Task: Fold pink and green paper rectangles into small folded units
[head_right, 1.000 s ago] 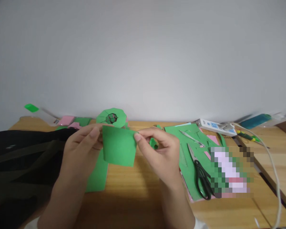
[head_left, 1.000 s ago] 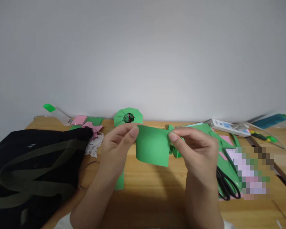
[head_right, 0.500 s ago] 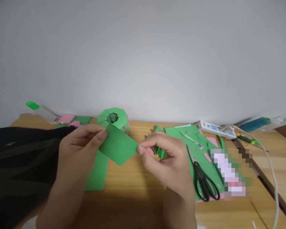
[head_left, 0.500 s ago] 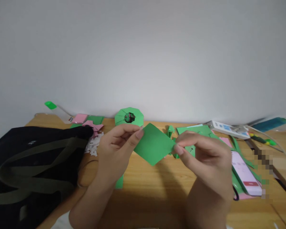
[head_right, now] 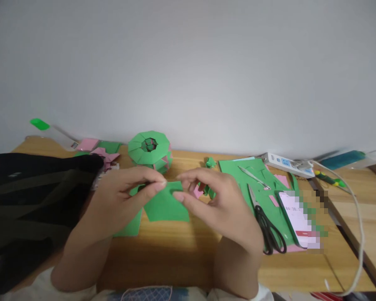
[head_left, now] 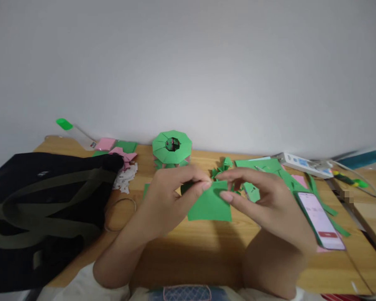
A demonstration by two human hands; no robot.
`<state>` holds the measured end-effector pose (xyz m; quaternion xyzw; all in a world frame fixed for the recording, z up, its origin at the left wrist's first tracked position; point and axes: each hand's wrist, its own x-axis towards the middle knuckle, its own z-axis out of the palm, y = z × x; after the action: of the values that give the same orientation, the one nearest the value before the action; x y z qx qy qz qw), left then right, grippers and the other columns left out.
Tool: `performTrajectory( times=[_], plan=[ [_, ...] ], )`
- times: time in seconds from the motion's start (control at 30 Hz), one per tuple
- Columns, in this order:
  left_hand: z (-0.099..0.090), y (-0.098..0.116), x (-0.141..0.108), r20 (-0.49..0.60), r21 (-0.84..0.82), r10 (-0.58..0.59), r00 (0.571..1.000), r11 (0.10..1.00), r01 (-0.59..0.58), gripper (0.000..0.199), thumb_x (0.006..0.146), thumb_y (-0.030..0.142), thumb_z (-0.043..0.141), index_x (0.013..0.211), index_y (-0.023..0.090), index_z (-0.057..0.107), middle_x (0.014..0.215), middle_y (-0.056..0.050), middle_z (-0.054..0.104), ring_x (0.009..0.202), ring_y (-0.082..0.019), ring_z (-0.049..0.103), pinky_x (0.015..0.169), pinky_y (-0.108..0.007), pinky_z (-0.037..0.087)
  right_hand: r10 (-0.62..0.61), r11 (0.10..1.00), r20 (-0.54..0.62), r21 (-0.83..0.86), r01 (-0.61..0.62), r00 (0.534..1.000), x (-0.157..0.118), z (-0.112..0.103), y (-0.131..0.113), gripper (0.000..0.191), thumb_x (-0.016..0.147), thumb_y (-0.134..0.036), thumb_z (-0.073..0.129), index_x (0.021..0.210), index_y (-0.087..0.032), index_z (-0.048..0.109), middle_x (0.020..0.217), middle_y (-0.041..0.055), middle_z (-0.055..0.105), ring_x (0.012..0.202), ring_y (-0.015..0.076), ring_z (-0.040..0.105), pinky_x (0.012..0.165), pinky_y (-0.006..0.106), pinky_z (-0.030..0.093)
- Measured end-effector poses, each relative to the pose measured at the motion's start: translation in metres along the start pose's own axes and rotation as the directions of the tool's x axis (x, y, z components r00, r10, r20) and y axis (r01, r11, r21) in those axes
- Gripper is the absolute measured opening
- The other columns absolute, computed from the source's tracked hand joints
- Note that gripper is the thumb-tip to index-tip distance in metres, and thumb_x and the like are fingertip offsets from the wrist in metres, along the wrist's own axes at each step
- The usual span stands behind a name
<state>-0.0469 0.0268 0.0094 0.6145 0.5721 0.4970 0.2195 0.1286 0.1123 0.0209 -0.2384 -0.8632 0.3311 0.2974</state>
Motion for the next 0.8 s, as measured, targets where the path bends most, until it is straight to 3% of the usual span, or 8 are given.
performTrajectory(
  times=[0.1,0.27,0.4,0.6,0.7,0.8],
  plan=[
    [0.001,0.000,0.000,0.057,0.071,0.037,0.998,0.997,-0.041,0.017,0.084,0.012,0.055,0.072,0.020,0.065,0.067,0.005,0.068,0.058,-0.009,0.057,0.058,-0.019,0.042,0.001,1.000,-0.069,0.021,0.000,0.998,0.000,0.007,-0.002,0.005,0.081,-0.018,0.064,0.085,-0.021,0.067,0.070,-0.0006,0.070,0.059,0.0113,0.061,0.055,0.023,0.050],
    [0.002,-0.003,-0.002,0.106,0.178,0.099,0.989,0.977,-0.116,0.016,0.086,0.013,0.055,0.076,0.018,0.065,0.066,0.005,0.067,0.058,-0.008,0.056,0.058,-0.018,0.039,-0.045,0.999,-0.036,-0.025,0.044,0.998,0.002,0.008,-0.005,0.008,0.080,-0.014,0.064,0.074,-0.020,0.067,0.066,-0.0006,0.070,0.057,0.0110,0.062,0.052,0.023,0.046],
    [0.002,-0.003,-0.002,0.125,0.166,0.102,0.987,0.979,-0.122,0.015,0.087,0.013,0.055,0.079,0.018,0.066,0.066,0.004,0.067,0.057,-0.007,0.056,0.057,-0.017,0.038,-0.036,0.999,-0.024,0.037,0.037,0.999,-0.001,0.000,-0.003,0.009,0.080,-0.015,0.064,0.078,-0.021,0.070,0.065,-0.0010,0.070,0.055,0.0110,0.061,0.053,0.025,0.047],
    [-0.005,-0.001,0.000,0.078,0.167,0.093,0.993,0.980,-0.105,0.016,0.085,0.012,0.056,0.074,0.018,0.064,0.067,0.005,0.067,0.059,-0.008,0.058,0.058,-0.017,0.040,0.063,0.998,-0.174,0.042,-0.057,0.983,-0.011,-0.012,-0.001,0.009,0.079,-0.017,0.068,0.080,-0.025,0.070,0.069,-0.0013,0.073,0.062,0.0121,0.066,0.057,0.023,0.052],
    [-0.005,0.001,0.000,0.107,0.117,0.119,0.987,0.984,-0.131,0.015,0.085,0.010,0.056,0.076,0.018,0.065,0.067,0.006,0.068,0.058,-0.006,0.057,0.056,-0.015,0.040,0.015,0.998,-0.143,0.057,-0.007,0.990,-0.009,-0.006,-0.006,0.008,0.077,-0.019,0.071,0.083,-0.023,0.070,0.072,0.0001,0.074,0.063,0.0130,0.066,0.058,0.024,0.053],
    [-0.002,0.004,-0.001,0.127,0.056,0.132,0.983,0.989,-0.140,0.014,0.084,0.009,0.057,0.077,0.017,0.066,0.067,0.006,0.068,0.057,-0.005,0.056,0.056,-0.013,0.040,-0.024,0.999,-0.077,0.042,0.027,0.997,-0.005,0.002,-0.012,0.005,0.077,-0.016,0.070,0.074,-0.020,0.069,0.066,-0.0004,0.072,0.057,0.0107,0.063,0.052,0.022,0.049]
  ],
)
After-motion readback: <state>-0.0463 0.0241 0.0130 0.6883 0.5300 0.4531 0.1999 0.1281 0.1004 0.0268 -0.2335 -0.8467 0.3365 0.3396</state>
